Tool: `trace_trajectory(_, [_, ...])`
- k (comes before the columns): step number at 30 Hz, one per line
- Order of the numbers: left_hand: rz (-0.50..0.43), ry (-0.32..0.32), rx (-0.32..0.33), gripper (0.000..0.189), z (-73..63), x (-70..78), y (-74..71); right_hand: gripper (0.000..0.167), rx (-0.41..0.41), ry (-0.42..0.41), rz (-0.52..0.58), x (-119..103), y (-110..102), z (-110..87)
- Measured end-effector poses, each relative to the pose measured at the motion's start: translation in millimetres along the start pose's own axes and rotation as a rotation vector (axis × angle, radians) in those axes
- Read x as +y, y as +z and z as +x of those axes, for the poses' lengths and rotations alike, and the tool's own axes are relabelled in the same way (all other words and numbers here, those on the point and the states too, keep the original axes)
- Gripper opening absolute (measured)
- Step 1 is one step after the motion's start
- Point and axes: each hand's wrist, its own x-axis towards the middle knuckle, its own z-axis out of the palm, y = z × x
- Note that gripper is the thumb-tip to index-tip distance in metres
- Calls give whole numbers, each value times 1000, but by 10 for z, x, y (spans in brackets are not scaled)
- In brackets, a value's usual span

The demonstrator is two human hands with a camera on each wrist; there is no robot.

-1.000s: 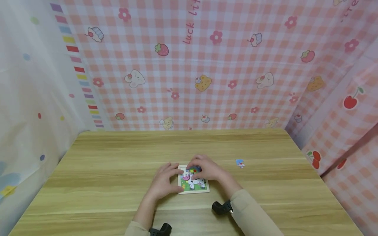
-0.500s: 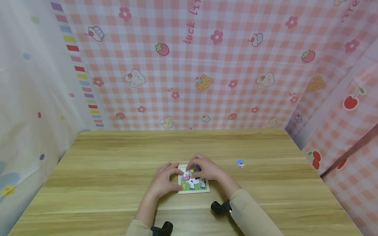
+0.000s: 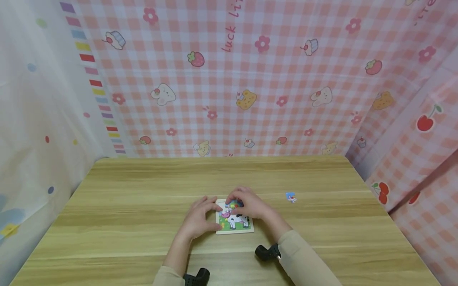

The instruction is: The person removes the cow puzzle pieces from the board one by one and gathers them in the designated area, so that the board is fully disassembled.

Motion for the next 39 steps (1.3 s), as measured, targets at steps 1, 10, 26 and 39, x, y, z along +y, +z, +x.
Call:
trace_trajectory(1, [0,0,0,39,0,2,0,24,4,1,3,4,2,-5])
trace_trajectory(10, [-4,-3,0,39,-3,-5,8,35,66,13,22,28,24,-69])
trace_trajectory(26, [15,-4,1,38,-5,-16,19,16,222,-13,197,136,99,-129])
trace_trajectory(39, [9,14,2,39,-7,-20,29,14,322,-7,287,192,-43,-372])
